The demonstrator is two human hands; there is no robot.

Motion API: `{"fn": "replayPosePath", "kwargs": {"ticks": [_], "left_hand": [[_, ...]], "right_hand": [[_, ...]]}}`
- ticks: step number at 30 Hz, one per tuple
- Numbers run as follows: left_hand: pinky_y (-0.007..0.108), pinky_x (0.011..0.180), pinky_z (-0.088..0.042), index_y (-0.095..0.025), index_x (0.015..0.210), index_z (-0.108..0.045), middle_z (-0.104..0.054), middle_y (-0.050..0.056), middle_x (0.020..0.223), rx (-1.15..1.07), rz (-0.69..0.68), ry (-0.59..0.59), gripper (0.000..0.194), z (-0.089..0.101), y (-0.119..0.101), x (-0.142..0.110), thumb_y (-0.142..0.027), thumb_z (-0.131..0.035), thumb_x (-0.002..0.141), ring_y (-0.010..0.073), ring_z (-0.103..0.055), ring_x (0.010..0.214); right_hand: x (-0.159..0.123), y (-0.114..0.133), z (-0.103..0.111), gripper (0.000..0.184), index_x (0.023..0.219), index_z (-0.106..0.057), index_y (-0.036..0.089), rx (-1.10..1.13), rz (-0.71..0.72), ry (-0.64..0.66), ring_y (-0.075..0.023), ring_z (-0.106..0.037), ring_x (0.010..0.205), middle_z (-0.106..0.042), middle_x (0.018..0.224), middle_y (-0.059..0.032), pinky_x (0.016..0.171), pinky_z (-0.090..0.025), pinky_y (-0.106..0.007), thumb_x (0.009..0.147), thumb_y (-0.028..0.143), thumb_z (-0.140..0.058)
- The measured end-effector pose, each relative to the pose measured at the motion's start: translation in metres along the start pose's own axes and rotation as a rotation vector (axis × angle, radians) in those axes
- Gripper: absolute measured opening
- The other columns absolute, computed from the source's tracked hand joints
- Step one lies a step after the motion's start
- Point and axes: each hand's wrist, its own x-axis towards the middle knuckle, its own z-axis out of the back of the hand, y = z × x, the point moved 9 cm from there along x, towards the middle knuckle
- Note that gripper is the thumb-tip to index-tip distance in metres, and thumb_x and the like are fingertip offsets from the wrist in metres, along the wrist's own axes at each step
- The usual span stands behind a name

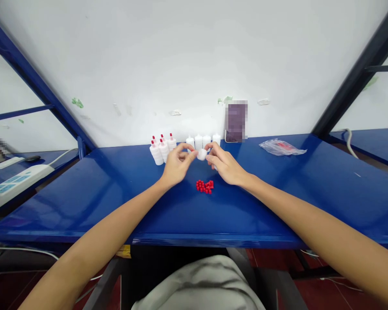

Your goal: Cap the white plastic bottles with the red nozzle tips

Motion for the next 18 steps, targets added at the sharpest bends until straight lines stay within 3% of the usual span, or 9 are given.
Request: {"fn": "replayPosePath", "kwargs": {"ticks": [3,5,7,11,14,18], "left_hand": [[0.020,0.048,-0.031,-0.018,0.087,-0.061,-0.040,-0.010,0.045,0.077,0.020,-0.273,0.019,0.046,0.002,0.010,-0.036,-0.066,0.082,0.0068,-0.037,0.041],[0.021,0.053,-0.037,-0.018,0.084,-0.064,-0.044,-0.009,0.045,0.170,0.042,-0.366,0.018,0.069,0.005,0.014,-0.034,-0.068,0.079,0.0081,-0.042,0.042],[0.023,0.057,-0.041,-0.018,0.082,-0.067,-0.047,-0.007,0.045,0.289,0.055,-0.385,0.018,0.082,0.009,0.018,-0.035,-0.067,0.079,0.0094,-0.046,0.043],[0.027,0.063,-0.042,-0.020,0.084,-0.072,-0.056,-0.003,0.050,0.645,0.021,-0.315,0.021,0.084,0.015,0.021,-0.038,-0.062,0.083,0.0136,-0.054,0.051],[0.027,0.063,-0.041,-0.021,0.088,-0.073,-0.060,-0.001,0.055,0.794,0.014,-0.266,0.022,0.080,0.018,0.019,-0.038,-0.060,0.084,0.0160,-0.057,0.056],[0.027,0.061,-0.041,-0.020,0.101,-0.070,-0.059,-0.001,0.056,0.810,-0.074,-0.271,0.027,0.075,0.000,0.015,-0.037,-0.056,0.087,0.0142,-0.055,0.053]], "right_hand": [[0.003,-0.015,-0.002,0.026,0.108,-0.050,0.022,-0.168,-0.020,0.055,-0.0185,-0.057,0.074,-0.059,0.083,-0.0012,0.073,-0.046,-0.034,0.083,0.021,-0.048],[0.005,-0.020,-0.006,0.029,0.108,-0.054,0.020,-0.210,-0.012,0.095,-0.0211,-0.060,0.086,-0.063,0.094,-0.0054,0.080,-0.048,-0.036,0.080,0.018,-0.048],[0.006,-0.022,-0.005,0.030,0.109,-0.056,0.020,-0.208,-0.016,0.092,-0.0237,-0.061,0.099,-0.063,0.107,-0.0090,0.087,-0.048,-0.039,0.080,0.019,-0.049],[0.007,-0.021,0.010,0.034,0.117,-0.056,0.023,-0.321,-0.053,0.036,-0.0305,-0.054,0.119,-0.058,0.127,-0.0101,0.100,-0.041,-0.048,0.083,0.031,-0.052],[0.006,-0.023,0.027,0.031,0.111,-0.057,0.026,-0.437,-0.105,0.014,-0.0349,-0.048,0.123,-0.057,0.128,-0.0084,0.100,-0.037,-0.056,0.084,0.039,-0.052],[0.006,-0.017,0.050,0.020,0.091,-0.055,0.022,-0.412,-0.071,-0.076,-0.0279,-0.056,0.099,-0.061,0.105,-0.0077,0.085,-0.044,-0.043,0.081,0.038,-0.051]]}}
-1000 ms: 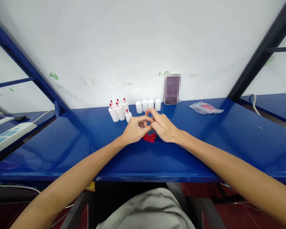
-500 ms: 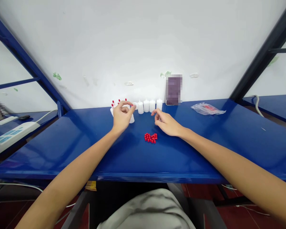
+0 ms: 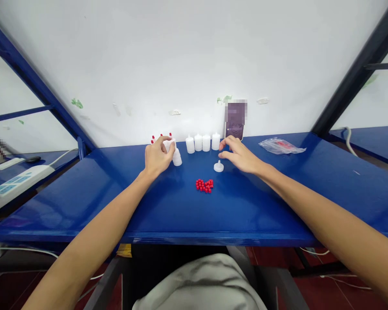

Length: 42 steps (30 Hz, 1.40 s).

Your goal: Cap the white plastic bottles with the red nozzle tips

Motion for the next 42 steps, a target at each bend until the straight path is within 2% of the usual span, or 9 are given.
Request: {"fn": "replayPosePath", "kwargs": {"ticks": [2,6,8,11,18,24,29,37,42], "left_hand": [[0.026,0.060,-0.041,-0.018,0.103,-0.069,-0.058,-0.002,0.056,-0.047,-0.136,0.062,0.027,-0.001,-0.022,-0.004,-0.033,-0.054,0.088,0.0132,-0.054,0.053],[0.025,0.065,-0.044,-0.018,0.095,-0.071,-0.067,0.002,0.072,-0.177,-0.457,0.486,0.022,-0.035,-0.073,-0.036,-0.026,-0.051,0.089,0.0133,-0.059,0.064],[0.026,0.071,-0.046,-0.018,0.098,-0.072,-0.070,0.004,0.085,-0.224,-0.529,0.648,0.025,-0.049,-0.088,-0.054,-0.027,-0.049,0.092,0.0144,-0.062,0.074],[0.029,0.082,-0.047,-0.020,0.104,-0.072,-0.069,0.005,0.096,-0.272,-0.577,0.759,0.029,-0.059,-0.100,-0.070,-0.030,-0.046,0.096,0.0165,-0.063,0.086],[0.033,0.095,-0.044,-0.021,0.115,-0.070,-0.065,0.006,0.108,-0.278,-0.643,0.827,0.035,-0.061,-0.105,-0.078,-0.021,-0.044,0.092,0.0204,-0.058,0.102],[0.035,0.098,-0.043,-0.020,0.118,-0.069,-0.063,0.008,0.110,-0.231,-0.647,0.837,0.039,-0.066,-0.100,-0.077,-0.021,-0.040,0.092,0.0222,-0.057,0.104],[0.035,0.096,-0.043,-0.021,0.125,-0.065,-0.062,0.007,0.106,-0.254,-0.608,0.846,0.043,-0.068,-0.095,-0.072,-0.018,-0.036,0.093,0.0207,-0.057,0.100],[0.034,0.098,-0.042,-0.025,0.119,-0.069,-0.060,0.006,0.110,-0.254,-0.641,0.870,0.047,-0.070,-0.096,-0.074,-0.009,-0.037,0.088,0.0193,-0.056,0.101],[0.033,0.098,-0.044,-0.021,0.122,-0.068,-0.060,0.008,0.109,-0.198,-0.630,0.837,0.044,-0.072,-0.091,-0.071,-0.013,-0.039,0.089,0.0205,-0.057,0.103]], "right_hand": [[0.000,0.001,0.005,0.017,0.086,-0.053,0.021,0.002,0.018,-0.007,-0.0230,-0.056,0.084,-0.060,0.093,-0.0061,0.075,-0.044,-0.037,0.081,0.038,-0.051],[-0.003,0.001,-0.012,0.028,0.093,-0.060,0.021,-0.185,0.051,0.193,-0.0214,-0.056,0.076,-0.062,0.090,-0.0052,0.068,-0.041,-0.034,0.079,0.046,-0.059],[-0.006,-0.001,-0.023,0.035,0.097,-0.064,0.021,-0.234,0.076,0.297,-0.0225,-0.058,0.079,-0.062,0.095,-0.0071,0.069,-0.043,-0.034,0.080,0.051,-0.060],[-0.008,-0.001,-0.034,0.039,0.101,-0.066,0.019,-0.229,0.118,0.348,-0.0241,-0.059,0.084,-0.062,0.100,-0.0109,0.075,-0.045,-0.037,0.083,0.052,-0.055],[-0.004,0.006,-0.028,0.037,0.098,-0.064,0.020,-0.001,0.065,0.206,-0.0272,-0.058,0.102,-0.062,0.105,-0.0102,0.091,-0.043,-0.040,0.092,0.050,-0.044],[-0.003,0.012,-0.014,0.035,0.098,-0.061,0.020,0.110,0.096,0.028,-0.0211,-0.057,0.079,-0.064,0.092,-0.0058,0.073,-0.044,-0.034,0.090,0.052,-0.049],[-0.003,0.010,-0.021,0.033,0.090,-0.062,0.018,-0.054,0.101,0.036,-0.0178,-0.054,0.069,-0.064,0.084,-0.0053,0.066,-0.040,-0.031,0.085,0.050,-0.056],[-0.002,-0.003,-0.030,0.033,0.080,-0.060,0.020,-0.113,-0.049,0.131,-0.0156,-0.052,0.054,-0.058,0.057,0.0018,0.056,-0.036,-0.028,0.080,0.053,-0.059],[-0.001,-0.002,-0.026,0.028,0.084,-0.062,0.020,-0.122,-0.008,0.061,-0.0183,-0.060,0.064,-0.068,0.078,-0.0038,0.060,-0.043,-0.030,0.074,0.046,-0.065]]}}
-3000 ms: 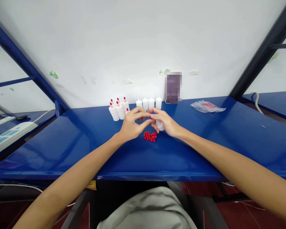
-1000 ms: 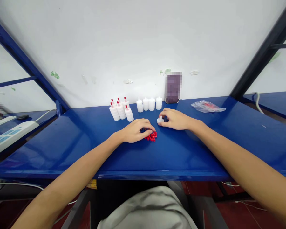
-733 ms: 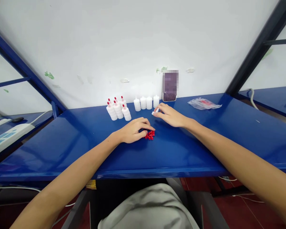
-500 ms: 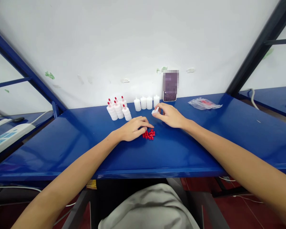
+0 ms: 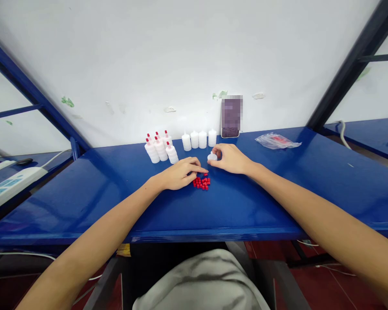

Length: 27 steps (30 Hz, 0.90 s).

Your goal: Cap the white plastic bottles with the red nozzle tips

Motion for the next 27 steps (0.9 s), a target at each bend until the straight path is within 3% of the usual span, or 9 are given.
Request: {"fn": "replayPosePath", "kwargs": {"ticks": [5,11,16,19,22,27], "left_hand": [[0.034,0.096,-0.045,-0.019,0.126,-0.065,-0.060,0.008,0.105,-0.003,0.028,-0.049,0.045,0.004,0.006,-0.002,-0.015,-0.037,0.091,0.0202,-0.058,0.100],[0.034,0.096,-0.046,-0.021,0.115,-0.072,-0.063,0.007,0.106,-0.033,-0.016,-0.040,0.038,0.005,-0.002,-0.003,-0.017,-0.044,0.089,0.0205,-0.060,0.100],[0.035,0.093,-0.048,-0.017,0.109,-0.074,-0.067,0.008,0.105,0.005,0.013,-0.087,0.033,0.009,0.006,-0.002,-0.019,-0.048,0.089,0.0210,-0.063,0.098],[0.035,0.088,-0.050,-0.017,0.104,-0.074,-0.069,0.009,0.103,-0.007,0.036,-0.113,0.026,0.011,0.016,-0.002,-0.021,-0.052,0.090,0.0207,-0.064,0.093],[0.033,0.083,-0.051,-0.016,0.100,-0.074,-0.071,0.009,0.098,-0.050,0.060,-0.132,0.022,0.013,0.024,-0.003,-0.018,-0.055,0.090,0.0188,-0.066,0.086],[0.032,0.081,-0.054,-0.016,0.099,-0.074,-0.074,0.008,0.096,-0.229,0.164,-0.302,0.020,0.020,0.034,-0.005,-0.016,-0.059,0.086,0.0170,-0.068,0.082]], "right_hand": [[0.001,0.005,0.001,0.024,0.094,-0.065,0.018,0.028,0.101,-0.008,-0.0188,-0.066,0.070,-0.065,0.118,-0.0112,0.070,-0.051,-0.035,0.071,0.027,-0.065],[0.002,-0.001,0.006,0.038,0.110,-0.066,0.018,-0.104,0.021,0.013,-0.0228,-0.067,0.071,-0.072,0.080,-0.0043,0.069,-0.048,-0.033,0.073,0.024,-0.062],[-0.001,0.007,0.006,0.039,0.110,-0.063,0.018,-0.053,0.068,-0.001,-0.0215,-0.066,0.071,-0.073,0.096,-0.0065,0.068,-0.047,-0.032,0.071,0.024,-0.062],[-0.003,0.013,0.000,0.031,0.101,-0.064,0.018,-0.027,0.059,0.029,-0.0215,-0.065,0.068,-0.071,0.083,-0.0050,0.066,-0.046,-0.032,0.071,0.024,-0.062],[-0.005,0.018,-0.007,0.034,0.107,-0.062,0.018,0.005,0.041,0.080,-0.0214,-0.064,0.063,-0.067,0.067,-0.0010,0.065,-0.045,-0.031,0.073,0.022,-0.060],[-0.007,0.026,-0.011,0.033,0.106,-0.057,0.020,0.025,0.112,0.062,-0.0218,-0.065,0.073,-0.071,0.092,-0.0055,0.067,-0.045,-0.031,0.074,0.023,-0.060]]}}
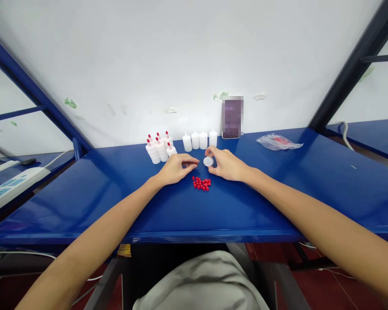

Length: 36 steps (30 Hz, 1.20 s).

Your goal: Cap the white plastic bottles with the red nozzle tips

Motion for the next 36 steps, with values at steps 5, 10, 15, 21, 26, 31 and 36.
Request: {"fn": "replayPosePath", "kwargs": {"ticks": [5,10,15,21,26,31,36], "left_hand": [[0.030,0.083,-0.057,-0.013,0.105,-0.070,-0.074,0.010,0.103,-0.378,0.112,-0.214,0.025,0.005,0.009,0.000,-0.009,-0.059,0.082,0.0156,-0.070,0.087],[0.032,0.086,-0.057,-0.013,0.101,-0.070,-0.073,0.010,0.100,-0.441,0.099,-0.244,0.020,0.004,0.009,0.002,-0.016,-0.065,0.082,0.0155,-0.069,0.088],[0.030,0.083,-0.057,-0.013,0.099,-0.070,-0.073,0.009,0.098,-0.395,0.079,-0.295,0.018,0.010,0.007,0.000,-0.016,-0.065,0.082,0.0141,-0.068,0.086],[0.028,0.077,-0.057,-0.014,0.094,-0.070,-0.073,0.006,0.092,-0.208,-0.064,-0.310,0.013,0.013,-0.012,-0.002,-0.012,-0.061,0.084,0.0127,-0.067,0.079],[0.028,0.080,-0.055,-0.015,0.098,-0.067,-0.071,0.006,0.095,0.092,-0.314,-0.352,0.019,0.016,-0.041,-0.008,-0.005,-0.057,0.085,0.0140,-0.066,0.086],[0.032,0.083,-0.055,-0.014,0.107,-0.061,-0.069,0.008,0.098,0.371,-0.415,-0.369,0.024,0.010,-0.056,-0.010,-0.004,-0.050,0.088,0.0170,-0.064,0.092],[0.034,0.084,-0.055,-0.012,0.114,-0.058,-0.067,0.010,0.102,0.461,-0.471,-0.334,0.027,-0.003,-0.064,-0.011,-0.006,-0.047,0.090,0.0186,-0.063,0.093]], "right_hand": [[0.000,0.004,-0.001,0.035,0.109,-0.060,0.019,0.035,0.013,-0.040,-0.0184,-0.062,0.063,-0.070,0.082,-0.0037,0.063,-0.046,-0.030,0.075,0.022,-0.060],[0.001,0.013,-0.001,0.035,0.112,-0.064,0.018,0.066,0.051,-0.050,-0.0190,-0.063,0.066,-0.070,0.081,-0.0040,0.065,-0.046,-0.030,0.078,0.026,-0.059],[0.000,0.011,0.001,0.035,0.109,-0.067,0.017,0.028,0.037,-0.047,-0.0209,-0.065,0.071,-0.071,0.080,-0.0048,0.067,-0.047,-0.030,0.076,0.026,-0.061],[-0.001,0.018,0.005,0.032,0.107,-0.067,0.018,0.027,0.071,-0.079,-0.0183,-0.065,0.069,-0.071,0.079,-0.0028,0.066,-0.049,-0.029,0.076,0.020,-0.060],[-0.003,0.021,0.012,0.039,0.112,-0.068,0.017,0.152,0.071,-0.205,-0.0226,-0.068,0.082,-0.072,0.102,-0.0086,0.076,-0.055,-0.036,0.074,0.019,-0.064],[-0.002,0.014,0.009,0.043,0.118,-0.068,0.017,0.436,-0.030,-0.225,-0.0257,-0.069,0.090,-0.073,0.109,-0.0096,0.083,-0.057,-0.042,0.076,0.026,-0.068],[-0.001,0.011,0.003,0.040,0.112,-0.069,0.014,0.656,-0.096,-0.197,-0.0271,-0.070,0.092,-0.074,0.102,-0.0096,0.086,-0.056,-0.044,0.074,0.026,-0.070]]}}
